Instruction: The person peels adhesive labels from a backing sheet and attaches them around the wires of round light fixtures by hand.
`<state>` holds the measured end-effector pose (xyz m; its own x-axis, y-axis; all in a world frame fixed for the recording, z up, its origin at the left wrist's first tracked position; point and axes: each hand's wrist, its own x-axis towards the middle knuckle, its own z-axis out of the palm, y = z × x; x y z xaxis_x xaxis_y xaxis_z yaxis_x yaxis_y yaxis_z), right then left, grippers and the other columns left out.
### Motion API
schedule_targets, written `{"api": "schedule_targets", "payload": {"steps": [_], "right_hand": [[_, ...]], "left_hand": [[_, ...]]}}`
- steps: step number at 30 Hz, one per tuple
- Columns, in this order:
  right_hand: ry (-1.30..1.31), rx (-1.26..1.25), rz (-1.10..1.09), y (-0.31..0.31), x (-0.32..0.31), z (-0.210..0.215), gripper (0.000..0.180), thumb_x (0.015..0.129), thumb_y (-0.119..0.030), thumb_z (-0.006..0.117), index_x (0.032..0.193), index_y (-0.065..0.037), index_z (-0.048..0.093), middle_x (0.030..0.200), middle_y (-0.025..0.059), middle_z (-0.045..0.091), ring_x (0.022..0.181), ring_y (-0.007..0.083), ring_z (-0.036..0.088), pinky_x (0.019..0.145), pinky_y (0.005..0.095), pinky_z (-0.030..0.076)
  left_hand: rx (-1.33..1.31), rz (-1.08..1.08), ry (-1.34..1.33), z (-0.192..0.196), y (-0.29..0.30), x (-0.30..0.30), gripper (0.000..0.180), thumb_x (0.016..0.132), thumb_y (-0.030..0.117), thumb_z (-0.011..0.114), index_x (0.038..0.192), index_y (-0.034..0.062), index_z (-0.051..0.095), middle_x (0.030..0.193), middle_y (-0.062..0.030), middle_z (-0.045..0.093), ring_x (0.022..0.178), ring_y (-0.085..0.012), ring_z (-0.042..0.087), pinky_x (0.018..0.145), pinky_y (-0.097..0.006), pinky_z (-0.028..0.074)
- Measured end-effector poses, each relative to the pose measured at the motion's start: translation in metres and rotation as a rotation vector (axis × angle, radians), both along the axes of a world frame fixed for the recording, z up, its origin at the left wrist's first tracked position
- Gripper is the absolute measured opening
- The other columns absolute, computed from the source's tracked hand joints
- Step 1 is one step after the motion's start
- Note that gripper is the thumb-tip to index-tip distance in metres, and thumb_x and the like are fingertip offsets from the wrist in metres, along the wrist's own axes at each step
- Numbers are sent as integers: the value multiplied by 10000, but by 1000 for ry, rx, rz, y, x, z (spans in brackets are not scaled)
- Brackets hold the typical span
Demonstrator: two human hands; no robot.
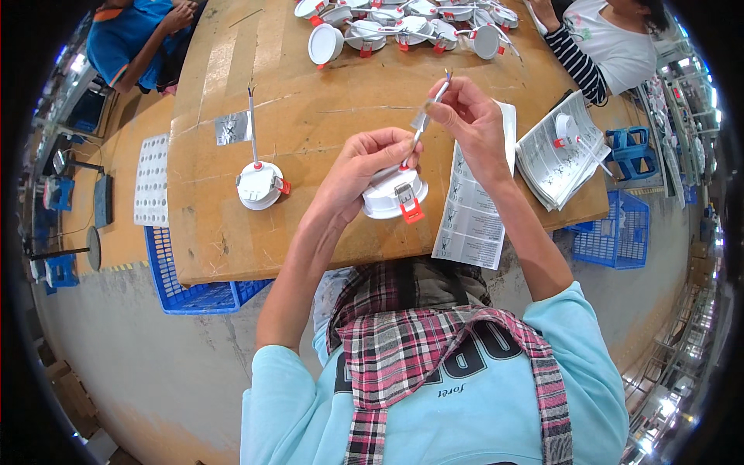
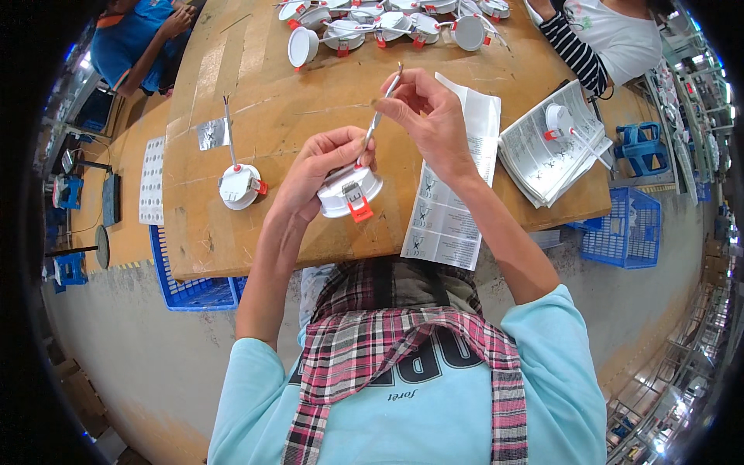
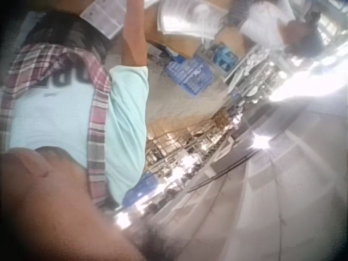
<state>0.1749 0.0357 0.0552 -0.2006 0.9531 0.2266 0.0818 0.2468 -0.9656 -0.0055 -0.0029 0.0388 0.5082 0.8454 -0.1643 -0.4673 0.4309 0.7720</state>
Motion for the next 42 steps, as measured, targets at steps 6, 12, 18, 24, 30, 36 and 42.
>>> {"api": "schedule_targets", "payload": {"steps": [6,12,18,24,30,36,42], "right_hand": [[72,-74,-132,-7,-12,-5,218,855,-233,677,913,-28,628,734,-33,578,693,36,517,627,197,415],[-269,-17,-147,-24,-36,4,216,834,-176,671,810,38,678,648,73,639,573,82,550,527,243,431],[-269,-90,-150,-30,-33,-10,209,841,-169,656,858,38,679,666,66,639,602,81,555,541,244,433],[-152,-201,-65,-25,-32,-19,203,867,-172,650,875,31,665,708,-1,591,665,45,511,581,188,396],[-15,-234,-27,-17,-32,-35,225,852,-199,654,884,22,689,681,-1,613,628,46,507,547,205,367],[-67,-133,-136,2,-8,-15,334,857,-286,654,1053,-16,642,920,33,633,803,79,521,716,233,429],[-180,5,199,8,-8,-8,451,816,-349,693,1154,-68,594,1170,77,521,1072,141,484,889,304,418]], "left_hand": [[142,230,143,-9,-4,-1,177,893,173,615,920,-2,631,743,-13,607,687,-60,564,652,-211,462],[393,527,599,-12,-20,4,140,882,125,622,892,-10,656,720,-31,638,702,-64,563,645,-213,447],[444,594,640,-26,-26,15,127,867,90,612,877,-31,647,721,-83,659,645,-109,597,599,-258,468],[444,577,707,-28,-29,13,131,866,89,612,880,-38,639,726,-94,658,649,-118,608,593,-266,475],[350,548,562,-44,-27,10,153,877,113,608,872,-38,634,731,-72,643,643,-102,595,600,-238,472],[-63,180,6,-36,-26,0,161,903,150,573,931,-8,591,747,-25,583,667,-94,548,637,-217,459],[-336,-121,-688,-42,-25,2,189,890,153,577,1007,15,523,768,-14,495,780,-159,492,727,-288,432]]}}
